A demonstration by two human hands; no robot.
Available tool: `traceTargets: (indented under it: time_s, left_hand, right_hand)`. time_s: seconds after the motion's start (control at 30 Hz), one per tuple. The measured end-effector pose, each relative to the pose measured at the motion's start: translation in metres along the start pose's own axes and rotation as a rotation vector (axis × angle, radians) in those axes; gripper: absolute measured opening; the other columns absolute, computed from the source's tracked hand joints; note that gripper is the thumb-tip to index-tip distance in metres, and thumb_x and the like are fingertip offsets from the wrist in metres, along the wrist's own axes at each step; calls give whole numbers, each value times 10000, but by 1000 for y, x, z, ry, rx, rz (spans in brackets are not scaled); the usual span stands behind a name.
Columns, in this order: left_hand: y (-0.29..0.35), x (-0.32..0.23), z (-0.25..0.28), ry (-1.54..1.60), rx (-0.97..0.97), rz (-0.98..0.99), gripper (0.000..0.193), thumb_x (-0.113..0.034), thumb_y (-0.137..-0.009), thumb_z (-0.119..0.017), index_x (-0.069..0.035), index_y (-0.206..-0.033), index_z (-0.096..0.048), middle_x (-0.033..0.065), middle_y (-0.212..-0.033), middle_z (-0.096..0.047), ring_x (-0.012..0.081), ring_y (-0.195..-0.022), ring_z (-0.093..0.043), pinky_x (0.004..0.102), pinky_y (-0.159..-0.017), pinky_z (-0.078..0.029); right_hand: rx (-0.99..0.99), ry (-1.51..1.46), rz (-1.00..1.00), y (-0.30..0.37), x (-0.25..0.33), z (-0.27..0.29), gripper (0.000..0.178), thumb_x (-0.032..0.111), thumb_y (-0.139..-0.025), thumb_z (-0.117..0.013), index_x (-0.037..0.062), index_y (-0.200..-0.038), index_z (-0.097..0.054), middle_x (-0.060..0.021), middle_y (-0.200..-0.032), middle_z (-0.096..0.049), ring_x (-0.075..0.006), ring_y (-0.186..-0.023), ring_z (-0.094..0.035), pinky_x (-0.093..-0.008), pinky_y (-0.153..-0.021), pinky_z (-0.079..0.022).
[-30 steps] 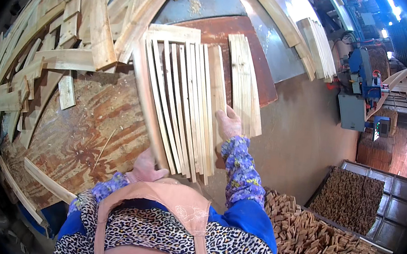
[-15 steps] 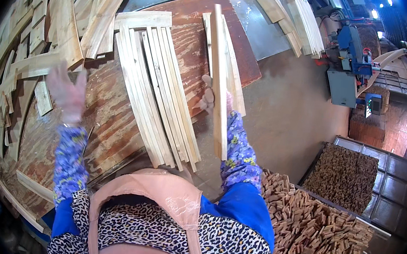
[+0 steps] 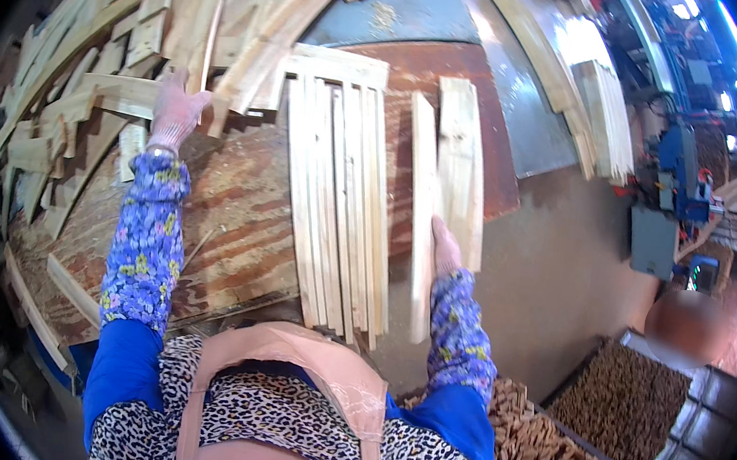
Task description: The person sorts and stacks wooden planks in a workshop. They pick up planks from a large pile on a table, align them, and place them into a neat stack. The person also moves a pile of smaller wood scraps to the side to clear the workspace.
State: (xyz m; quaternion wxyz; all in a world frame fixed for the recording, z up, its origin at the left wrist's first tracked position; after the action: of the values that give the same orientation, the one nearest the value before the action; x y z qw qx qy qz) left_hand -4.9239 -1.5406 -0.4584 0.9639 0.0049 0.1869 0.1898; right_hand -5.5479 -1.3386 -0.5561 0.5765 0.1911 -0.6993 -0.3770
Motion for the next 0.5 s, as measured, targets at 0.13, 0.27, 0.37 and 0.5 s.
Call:
traceTargets:
  time_s: [0.13,0.27,0.37,0.5]
  left_hand:
    - [70,2,16,1404,250,5,807,-158,-821,-730,69,-1542,-446,27,-1009,-593,70,-766,-606,180,-563,-465]
    - [160,-31,11,1758,538,-49,1057,-445,-805,-869,74,-1586,-382,282,-1298,-673,276,-1044,-767,260,-684,-692]
    - [209,-71,-5,2017,707,10,974,-395,-827,-791,74,-1584,-396,322,-1362,-636,357,-1180,-712,419,-932,-667]
    - [267,-151,-38,2039,1029,124,937,-308,-814,-791,64,-1582,-404,264,-1423,-622,340,-1219,-692,472,-1101,-565]
  right_hand:
    - [-74,491,199,29,17,-14,400,263,-1036,-715,-57,-1276,-714,-59,-1098,-762,-150,-972,-699,-294,-876,-562]
    - [-111,595,415,40,4,-43,423,286,-1043,-693,-58,-1287,-719,-122,-1146,-790,-192,-1156,-703,-332,-1004,-541]
    - [-58,851,580,48,48,-81,454,259,-1068,-651,-54,-1397,-663,-120,-1206,-766,-187,-1126,-697,-336,-999,-545]
    - [97,191,467,71,100,-184,461,254,-1081,-613,-68,-1410,-615,-131,-1101,-762,-206,-1040,-721,-363,-967,-574]
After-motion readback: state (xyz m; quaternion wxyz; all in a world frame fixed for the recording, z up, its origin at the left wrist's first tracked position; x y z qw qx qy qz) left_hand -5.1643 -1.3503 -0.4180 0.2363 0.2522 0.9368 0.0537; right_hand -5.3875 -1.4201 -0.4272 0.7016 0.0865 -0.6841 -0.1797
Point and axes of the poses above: each hand's wrist, its own y-axis away from the middle knuckle, its own z-axis out of the back of the hand, x = y × z, the point moved 10 cm from there along -y, towards the middle knuckle
